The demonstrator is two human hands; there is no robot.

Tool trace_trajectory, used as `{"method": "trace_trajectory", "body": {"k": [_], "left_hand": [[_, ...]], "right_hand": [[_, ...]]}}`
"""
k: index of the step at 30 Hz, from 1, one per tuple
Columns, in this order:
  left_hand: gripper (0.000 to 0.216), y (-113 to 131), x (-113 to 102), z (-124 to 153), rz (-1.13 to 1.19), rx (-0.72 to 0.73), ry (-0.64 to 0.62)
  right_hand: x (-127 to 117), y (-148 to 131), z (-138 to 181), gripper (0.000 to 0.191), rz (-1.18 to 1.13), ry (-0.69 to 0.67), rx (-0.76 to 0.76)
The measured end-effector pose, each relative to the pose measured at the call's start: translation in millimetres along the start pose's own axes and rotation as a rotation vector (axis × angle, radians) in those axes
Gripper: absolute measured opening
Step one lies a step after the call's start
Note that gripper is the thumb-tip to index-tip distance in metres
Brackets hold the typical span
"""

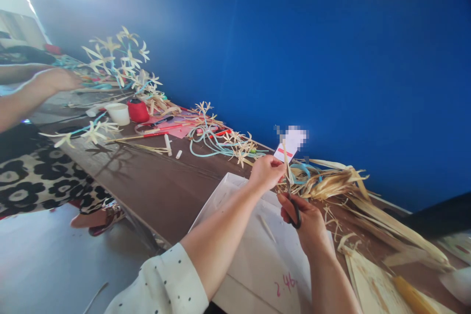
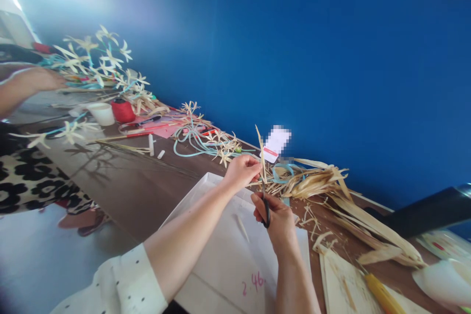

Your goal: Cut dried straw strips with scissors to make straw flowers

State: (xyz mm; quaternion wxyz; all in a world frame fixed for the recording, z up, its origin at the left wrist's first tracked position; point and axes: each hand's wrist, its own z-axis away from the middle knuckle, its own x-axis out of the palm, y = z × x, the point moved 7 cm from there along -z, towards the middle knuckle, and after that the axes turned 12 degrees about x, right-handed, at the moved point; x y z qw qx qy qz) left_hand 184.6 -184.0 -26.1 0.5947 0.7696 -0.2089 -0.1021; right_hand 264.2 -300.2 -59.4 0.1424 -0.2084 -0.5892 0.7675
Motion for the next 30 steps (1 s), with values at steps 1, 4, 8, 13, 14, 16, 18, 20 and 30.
{"method": "trace_trajectory", "body": {"k": [1, 4, 8, 13, 14, 16, 18, 20, 30], "left_hand": [[0.011, 0.8, 0.5, 0.6, -0.002, 0.004, -0.003], [0.011, 1.3, 1.2, 1.6, -0.014, 0.009, -0.007], [0.013, -0.2, 1.3, 1.5, -0.054, 0.009, -0.017], [0.014, -0.6, 1.1, 2.3, -0.058, -0.013, -0.015], [0.014, -0.5, 1.1, 2.8, -0.048, -0.025, -0.010], [0.014, 0.0, 1.2, 3.7, -0.028, -0.049, -0.004], [0.014, 1.3, 0.4, 4.1, -0.008, -0.065, 0.004], [0.014, 2.6, -1.4, 3.6, 0.017, -0.077, 0.010], [0.031, -4.2, -16.2, -5.0, 0.136, -0.097, -0.003]], "right_hand": [[-0.4, 0.2, -0.2, 0.032, -0.003, 0.001, -0.001], [-1.9, 1.3, -1.2, 0.032, -0.004, 0.008, -0.007], [-3.0, 2.1, -2.2, 0.035, 0.007, 0.018, -0.010], [-3.5, -0.1, -1.0, 0.038, 0.020, 0.039, -0.020], [-3.5, -0.1, -1.0, 0.038, 0.020, 0.041, -0.018], [-3.5, 0.3, -1.3, 0.038, 0.017, 0.038, -0.017], [-3.2, 0.7, -1.9, 0.037, 0.016, 0.030, -0.015], [-2.3, 0.9, -2.1, 0.035, 0.025, 0.021, -0.010], [6.8, -4.0, 3.3, 0.034, 0.153, -0.028, -0.007]]}}
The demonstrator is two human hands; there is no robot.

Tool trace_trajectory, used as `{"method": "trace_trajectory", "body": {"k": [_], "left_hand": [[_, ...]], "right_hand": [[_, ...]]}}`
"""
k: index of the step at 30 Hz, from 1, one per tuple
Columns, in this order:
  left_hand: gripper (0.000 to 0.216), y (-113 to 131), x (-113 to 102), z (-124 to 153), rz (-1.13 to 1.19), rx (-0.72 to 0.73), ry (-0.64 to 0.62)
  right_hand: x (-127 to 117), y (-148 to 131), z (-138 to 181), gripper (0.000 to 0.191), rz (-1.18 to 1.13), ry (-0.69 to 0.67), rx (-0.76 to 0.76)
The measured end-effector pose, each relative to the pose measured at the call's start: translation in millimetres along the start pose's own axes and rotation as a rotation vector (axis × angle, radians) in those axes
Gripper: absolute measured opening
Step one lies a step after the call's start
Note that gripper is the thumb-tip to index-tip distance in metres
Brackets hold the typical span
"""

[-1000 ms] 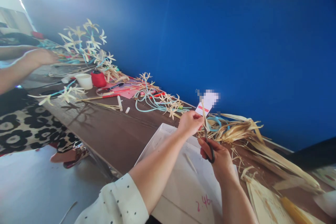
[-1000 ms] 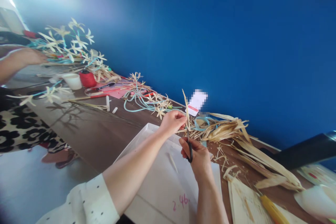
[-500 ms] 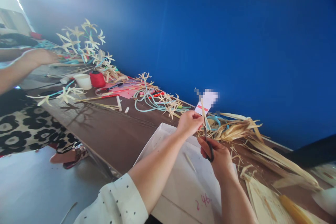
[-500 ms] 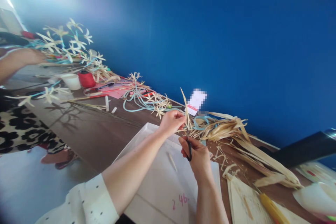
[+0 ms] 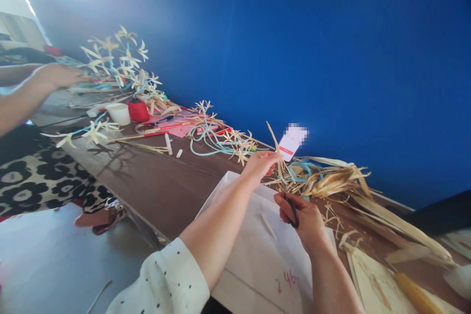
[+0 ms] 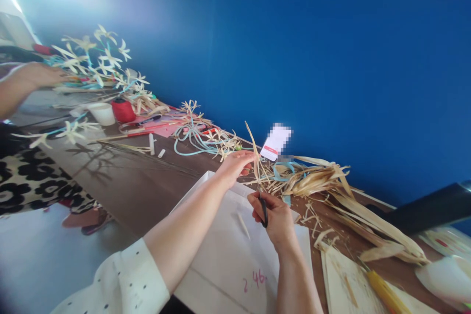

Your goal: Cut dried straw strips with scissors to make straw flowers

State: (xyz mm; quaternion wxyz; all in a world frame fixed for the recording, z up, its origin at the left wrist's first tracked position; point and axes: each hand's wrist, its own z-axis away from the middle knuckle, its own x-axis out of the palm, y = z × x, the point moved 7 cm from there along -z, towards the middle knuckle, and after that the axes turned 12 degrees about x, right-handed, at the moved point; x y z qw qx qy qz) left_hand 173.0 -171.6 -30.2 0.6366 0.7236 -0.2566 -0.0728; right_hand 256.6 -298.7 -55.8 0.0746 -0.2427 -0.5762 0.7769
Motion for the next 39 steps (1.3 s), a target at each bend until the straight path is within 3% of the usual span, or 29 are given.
{"method": "trace_trajectory", "body": {"k": [16, 39], "left_hand": [[0.027, -3.5, -9.7, -4.9, -0.067, 0.051, 0.165], [0.030, 1.7, -2.4, -6.7, -0.039, 0.168, 0.119]], "right_hand": [[4.7, -3.9, 2.5, 0.032, 0.048, -0.013, 0.006], [0.7, 2.0, -1.9, 0.032, -0.001, 0.007, 0.029]]}}
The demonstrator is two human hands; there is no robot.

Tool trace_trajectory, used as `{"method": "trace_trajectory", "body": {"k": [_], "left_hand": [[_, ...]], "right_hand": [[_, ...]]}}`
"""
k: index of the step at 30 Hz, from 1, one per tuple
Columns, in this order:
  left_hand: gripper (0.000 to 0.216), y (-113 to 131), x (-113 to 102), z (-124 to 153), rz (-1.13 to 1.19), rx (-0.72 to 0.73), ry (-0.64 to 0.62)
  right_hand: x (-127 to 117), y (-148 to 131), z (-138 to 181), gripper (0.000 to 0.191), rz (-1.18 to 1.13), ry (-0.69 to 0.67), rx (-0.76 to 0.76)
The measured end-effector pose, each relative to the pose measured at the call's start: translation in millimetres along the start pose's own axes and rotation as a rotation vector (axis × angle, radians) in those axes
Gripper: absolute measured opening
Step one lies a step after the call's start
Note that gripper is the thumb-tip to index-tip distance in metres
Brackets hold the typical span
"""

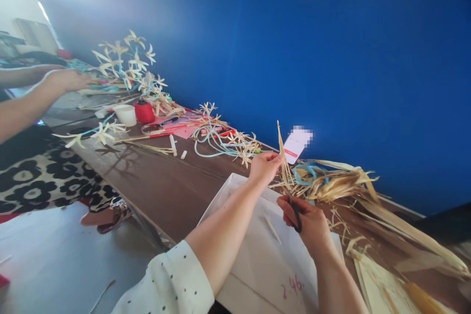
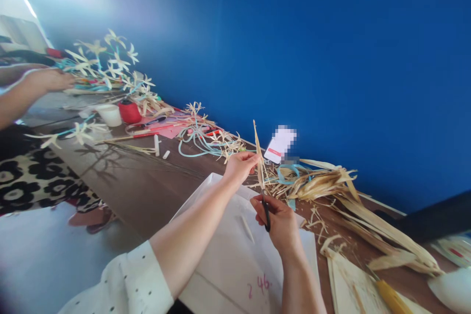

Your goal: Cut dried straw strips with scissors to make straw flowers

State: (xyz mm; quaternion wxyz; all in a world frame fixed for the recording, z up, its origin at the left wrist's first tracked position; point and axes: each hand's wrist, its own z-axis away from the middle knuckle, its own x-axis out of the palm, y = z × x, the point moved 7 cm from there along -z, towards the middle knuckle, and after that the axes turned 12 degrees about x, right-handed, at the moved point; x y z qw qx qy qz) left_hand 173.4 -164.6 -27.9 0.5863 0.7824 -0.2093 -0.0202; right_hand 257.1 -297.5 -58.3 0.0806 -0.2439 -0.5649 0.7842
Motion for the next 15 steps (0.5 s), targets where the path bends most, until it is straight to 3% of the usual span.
{"method": "trace_trajectory", "body": {"k": [15], "left_hand": [[0.029, 4.9, 0.4, 0.3, -0.010, 0.043, 0.010]], "right_hand": [[-1.1, -6.6, 4.3, 0.035, 0.014, 0.049, -0.032]]}}
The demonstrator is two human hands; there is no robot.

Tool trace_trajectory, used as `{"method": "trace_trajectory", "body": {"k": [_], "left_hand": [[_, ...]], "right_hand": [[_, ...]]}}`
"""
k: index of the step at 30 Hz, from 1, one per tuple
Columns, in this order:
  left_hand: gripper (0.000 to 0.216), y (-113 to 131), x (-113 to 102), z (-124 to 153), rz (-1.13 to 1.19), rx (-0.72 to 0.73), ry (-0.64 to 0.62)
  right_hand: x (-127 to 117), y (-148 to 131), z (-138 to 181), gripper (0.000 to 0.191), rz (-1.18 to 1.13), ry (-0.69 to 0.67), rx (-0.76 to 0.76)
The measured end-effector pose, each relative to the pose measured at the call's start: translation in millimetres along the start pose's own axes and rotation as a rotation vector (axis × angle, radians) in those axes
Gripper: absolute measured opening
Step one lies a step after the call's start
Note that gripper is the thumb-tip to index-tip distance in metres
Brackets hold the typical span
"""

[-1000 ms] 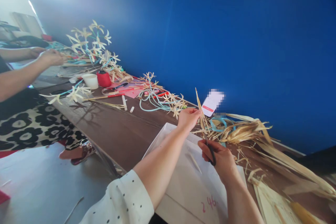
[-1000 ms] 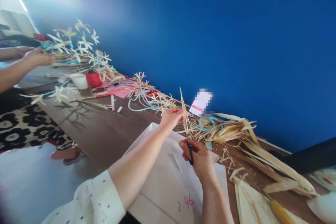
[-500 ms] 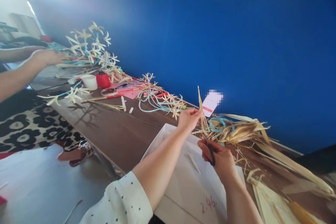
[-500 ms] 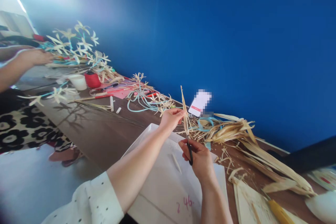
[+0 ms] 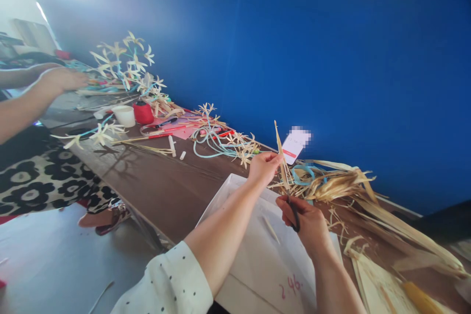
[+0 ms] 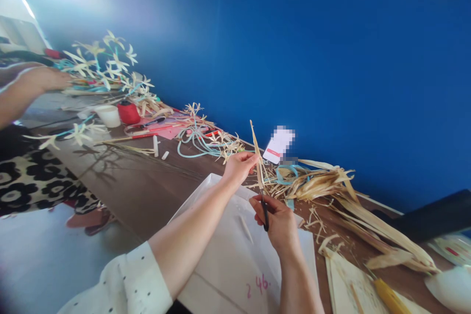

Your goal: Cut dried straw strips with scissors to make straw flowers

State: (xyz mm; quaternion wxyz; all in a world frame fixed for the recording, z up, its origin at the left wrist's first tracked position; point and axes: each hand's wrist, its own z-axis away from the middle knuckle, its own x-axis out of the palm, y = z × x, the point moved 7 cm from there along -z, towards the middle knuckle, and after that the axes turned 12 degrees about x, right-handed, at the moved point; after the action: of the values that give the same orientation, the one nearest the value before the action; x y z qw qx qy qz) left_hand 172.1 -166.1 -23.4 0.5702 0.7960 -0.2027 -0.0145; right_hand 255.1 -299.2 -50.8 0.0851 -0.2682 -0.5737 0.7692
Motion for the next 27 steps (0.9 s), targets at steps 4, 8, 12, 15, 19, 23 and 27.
{"method": "trace_trajectory", "body": {"k": [4, 8, 12, 15, 19, 23, 27], "left_hand": [[0.027, 0.2, 2.3, 2.2, -0.006, -0.009, -0.007], [0.025, 0.6, 5.4, 4.8, 0.012, -0.036, -0.015], [0.023, 2.2, 6.2, 6.3, 0.035, -0.060, -0.011], [0.023, 3.7, 6.4, 6.4, 0.032, -0.055, -0.008], [0.023, 3.9, 7.0, 6.0, 0.033, -0.049, 0.002], [0.022, 4.5, 6.9, 6.3, 0.041, -0.054, 0.006], [0.022, 6.1, 6.2, 7.4, 0.050, -0.064, 0.008]], "right_hand": [[-1.3, 4.0, -1.5, 0.036, -0.022, 0.019, 0.027], [-2.8, 5.1, -1.8, 0.036, -0.032, 0.030, 0.046], [-2.5, 2.3, -1.1, 0.032, -0.054, 0.006, 0.024], [-3.8, 0.8, -0.8, 0.031, -0.037, 0.015, 0.012], [-5.3, 1.2, -1.4, 0.031, -0.021, 0.024, -0.003], [-5.3, 4.2, -2.9, 0.032, -0.022, 0.023, -0.004], [-3.7, 5.7, -3.9, 0.034, -0.051, 0.011, -0.009]]}}
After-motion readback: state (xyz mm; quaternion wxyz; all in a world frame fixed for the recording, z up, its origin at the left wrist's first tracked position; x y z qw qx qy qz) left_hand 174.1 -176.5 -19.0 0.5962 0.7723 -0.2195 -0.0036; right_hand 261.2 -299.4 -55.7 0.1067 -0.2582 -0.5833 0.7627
